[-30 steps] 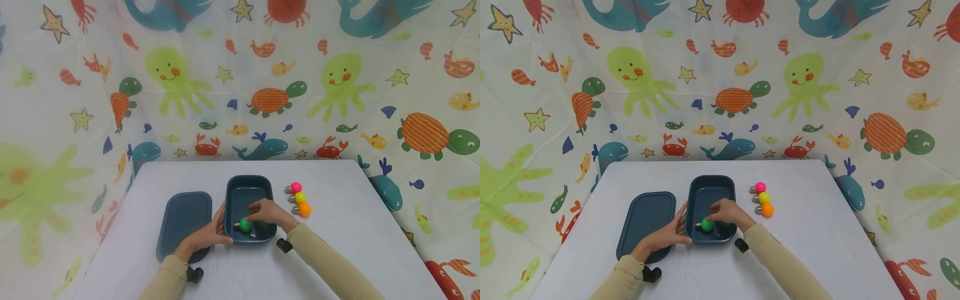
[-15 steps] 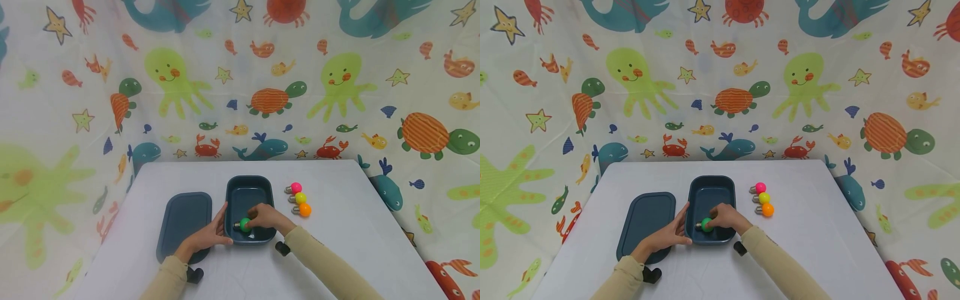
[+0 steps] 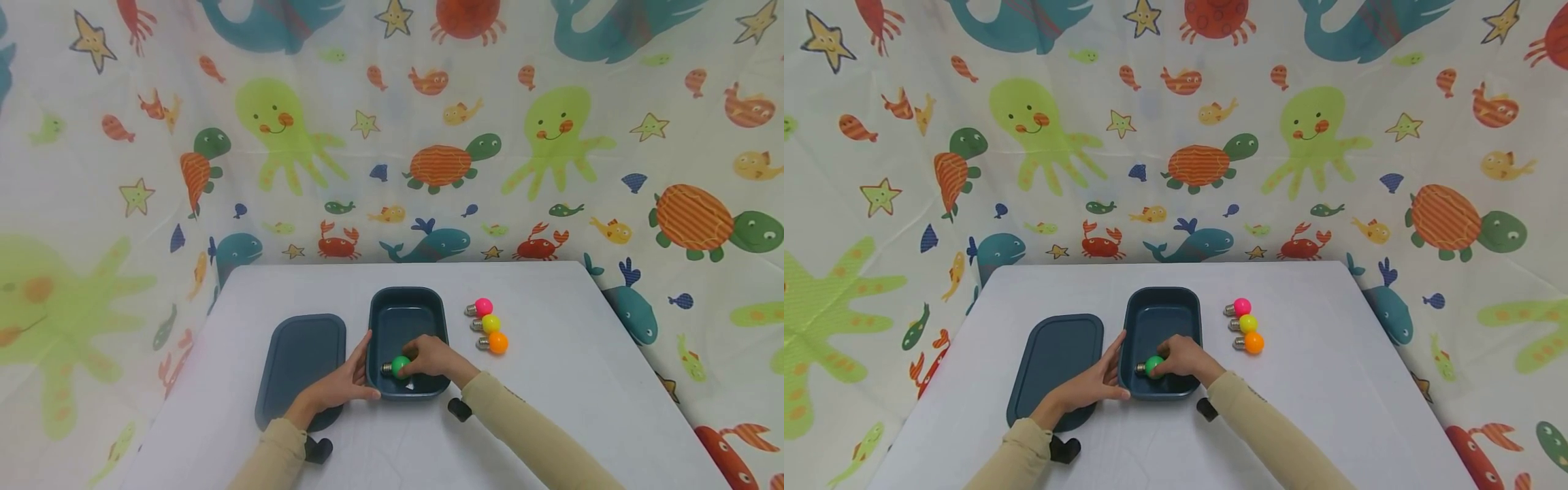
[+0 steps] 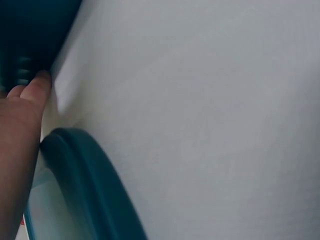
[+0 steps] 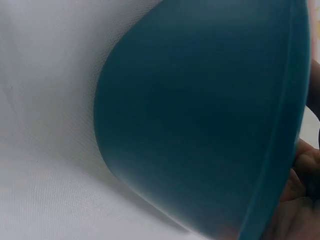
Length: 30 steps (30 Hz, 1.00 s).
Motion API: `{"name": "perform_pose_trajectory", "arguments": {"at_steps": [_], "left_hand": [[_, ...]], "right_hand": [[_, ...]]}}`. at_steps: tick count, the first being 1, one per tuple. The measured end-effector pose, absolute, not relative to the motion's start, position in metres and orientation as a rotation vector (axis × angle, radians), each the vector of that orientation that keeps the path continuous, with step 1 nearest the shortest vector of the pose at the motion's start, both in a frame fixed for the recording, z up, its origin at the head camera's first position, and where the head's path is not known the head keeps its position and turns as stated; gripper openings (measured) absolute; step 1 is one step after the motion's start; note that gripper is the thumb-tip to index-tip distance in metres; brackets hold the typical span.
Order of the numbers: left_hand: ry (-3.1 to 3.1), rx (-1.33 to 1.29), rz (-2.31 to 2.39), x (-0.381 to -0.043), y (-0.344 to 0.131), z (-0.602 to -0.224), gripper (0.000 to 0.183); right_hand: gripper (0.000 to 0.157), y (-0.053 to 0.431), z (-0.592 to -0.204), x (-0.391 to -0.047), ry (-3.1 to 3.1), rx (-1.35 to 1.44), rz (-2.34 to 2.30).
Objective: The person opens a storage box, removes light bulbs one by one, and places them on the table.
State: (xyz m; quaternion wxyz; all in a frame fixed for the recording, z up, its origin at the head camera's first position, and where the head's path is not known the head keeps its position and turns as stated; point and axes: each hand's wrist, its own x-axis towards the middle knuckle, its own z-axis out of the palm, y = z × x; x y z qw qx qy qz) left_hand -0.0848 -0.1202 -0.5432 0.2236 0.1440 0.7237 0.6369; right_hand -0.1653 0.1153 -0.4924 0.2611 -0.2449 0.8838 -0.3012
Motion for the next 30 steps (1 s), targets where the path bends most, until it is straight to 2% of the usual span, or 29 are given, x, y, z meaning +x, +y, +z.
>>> {"name": "perform_pose_trajectory", "arguments": {"at_steps": [30], "left_hand": [[1.997, 0.405, 1.748, -0.0856, -0.1199, -0.5408, 0.114]], "right_hand": [[0.045, 0.1154, -0.4904, -0.1675, 2.416, -0.661, -0.873]]}}
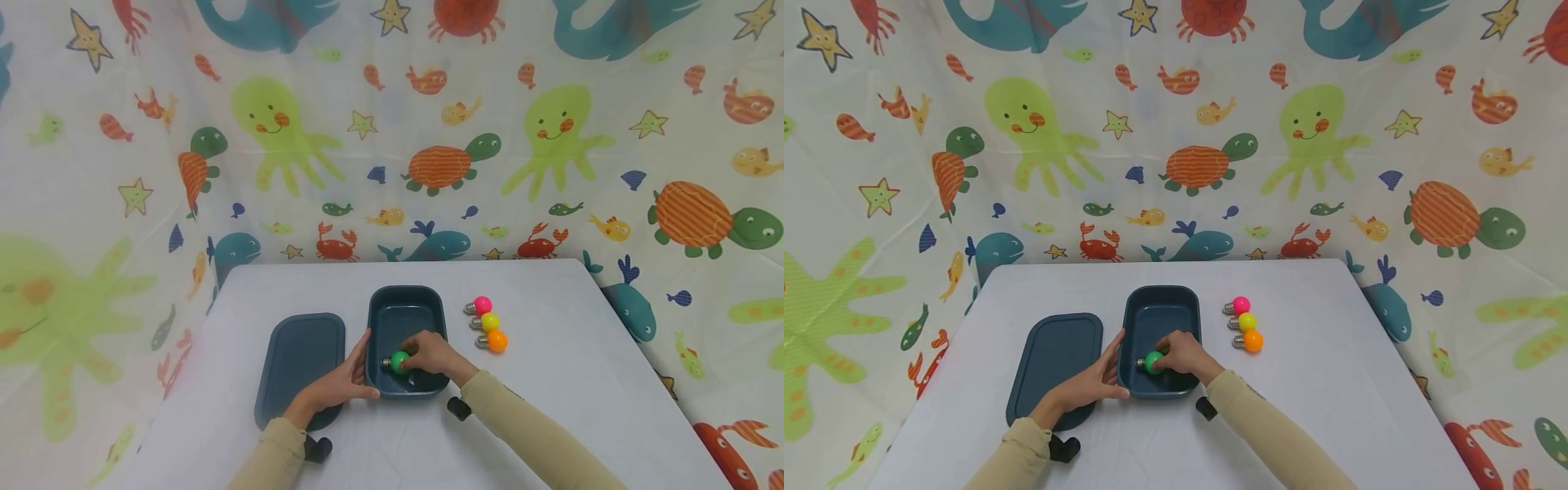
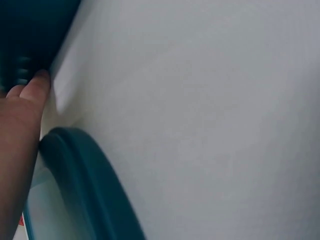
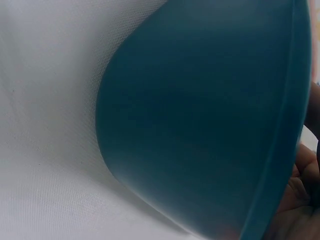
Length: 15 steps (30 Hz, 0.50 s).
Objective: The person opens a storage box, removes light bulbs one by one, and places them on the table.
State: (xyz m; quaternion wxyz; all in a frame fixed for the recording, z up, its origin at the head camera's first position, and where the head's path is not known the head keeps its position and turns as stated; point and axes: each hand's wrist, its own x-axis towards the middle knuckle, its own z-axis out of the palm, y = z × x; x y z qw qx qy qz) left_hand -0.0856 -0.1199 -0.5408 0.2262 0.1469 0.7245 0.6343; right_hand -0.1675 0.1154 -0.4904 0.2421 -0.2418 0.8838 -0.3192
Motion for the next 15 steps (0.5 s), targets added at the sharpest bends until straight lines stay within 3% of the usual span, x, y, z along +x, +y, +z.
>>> {"name": "perform_pose_trajectory", "arguments": {"at_steps": [15], "left_hand": [[2.018, 0.385, 1.742, -0.087, -0.12, -0.542, 0.117]], "right_hand": [[0.048, 0.144, -0.477, -0.174, 2.388, -0.567, -1.012]]}}
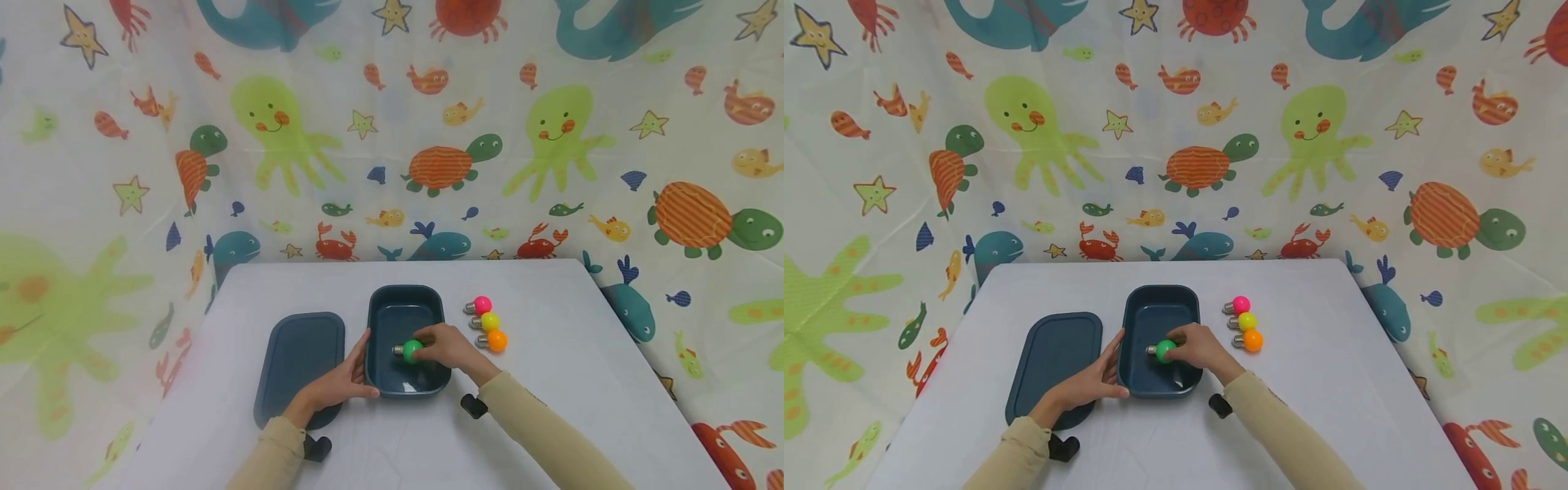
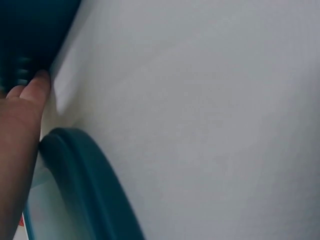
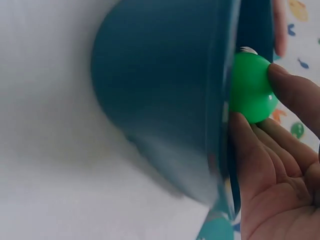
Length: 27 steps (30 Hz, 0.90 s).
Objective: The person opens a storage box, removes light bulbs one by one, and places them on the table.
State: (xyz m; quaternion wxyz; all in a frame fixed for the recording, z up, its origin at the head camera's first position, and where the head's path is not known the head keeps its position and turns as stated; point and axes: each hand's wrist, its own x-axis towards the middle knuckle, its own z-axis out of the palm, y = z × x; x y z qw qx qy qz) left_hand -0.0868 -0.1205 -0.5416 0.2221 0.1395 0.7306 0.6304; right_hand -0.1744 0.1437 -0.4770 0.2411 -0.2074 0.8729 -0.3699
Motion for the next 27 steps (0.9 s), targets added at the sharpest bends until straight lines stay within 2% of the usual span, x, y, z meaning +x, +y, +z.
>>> {"name": "perform_pose_trajectory", "arguments": {"at_steps": [15, 27], "left_hand": [[2.051, 0.347, 1.724, -0.086, -0.119, -0.541, 0.117], [2.059, 0.337, 1.722, -0.081, -0.116, -0.54, 0.118]], "right_hand": [[0.053, 0.191, -0.475, -0.168, 2.34, -0.481, -1.306], [0.058, 0.226, -0.466, -0.164, 2.388, -0.443, -1.303]]}}
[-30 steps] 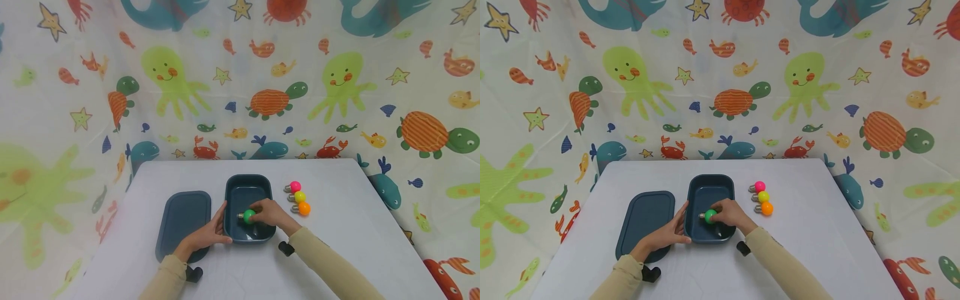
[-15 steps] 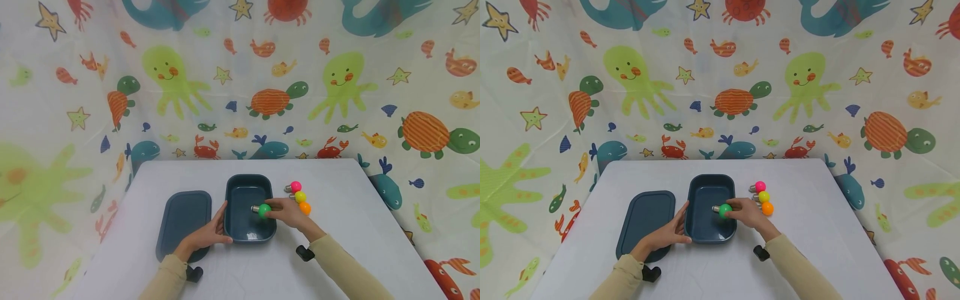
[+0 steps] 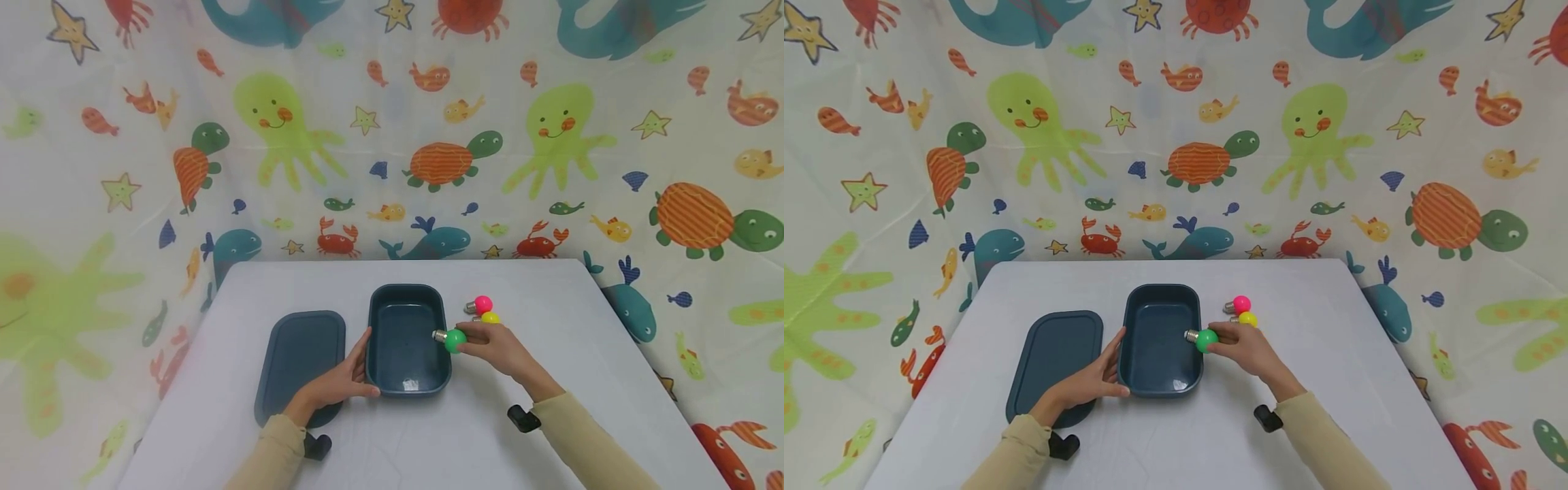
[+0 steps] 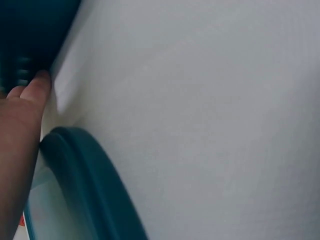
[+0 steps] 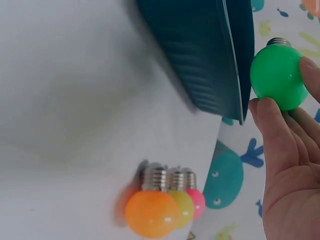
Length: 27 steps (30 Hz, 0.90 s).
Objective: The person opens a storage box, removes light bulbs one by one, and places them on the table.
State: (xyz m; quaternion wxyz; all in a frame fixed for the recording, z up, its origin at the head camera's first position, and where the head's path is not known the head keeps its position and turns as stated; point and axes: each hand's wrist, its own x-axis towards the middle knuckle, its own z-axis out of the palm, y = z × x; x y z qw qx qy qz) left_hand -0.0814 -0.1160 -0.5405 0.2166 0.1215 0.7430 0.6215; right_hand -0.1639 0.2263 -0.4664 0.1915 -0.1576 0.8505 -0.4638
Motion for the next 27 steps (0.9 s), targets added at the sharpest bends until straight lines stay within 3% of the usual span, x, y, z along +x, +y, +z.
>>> {"name": "perform_pose_trajectory", "arguments": {"at_steps": [16, 27], "left_hand": [[2.06, 0.345, 1.717, -0.08, -0.114, -0.538, 0.117], [2.061, 0.324, 1.708, -0.079, -0.113, -0.534, 0.116]], "right_hand": [[0.056, 0.261, -0.473, -0.167, 2.457, -0.416, -1.287], [0.055, 0.294, -0.484, -0.167, 2.548, -0.54, -1.141]]}}
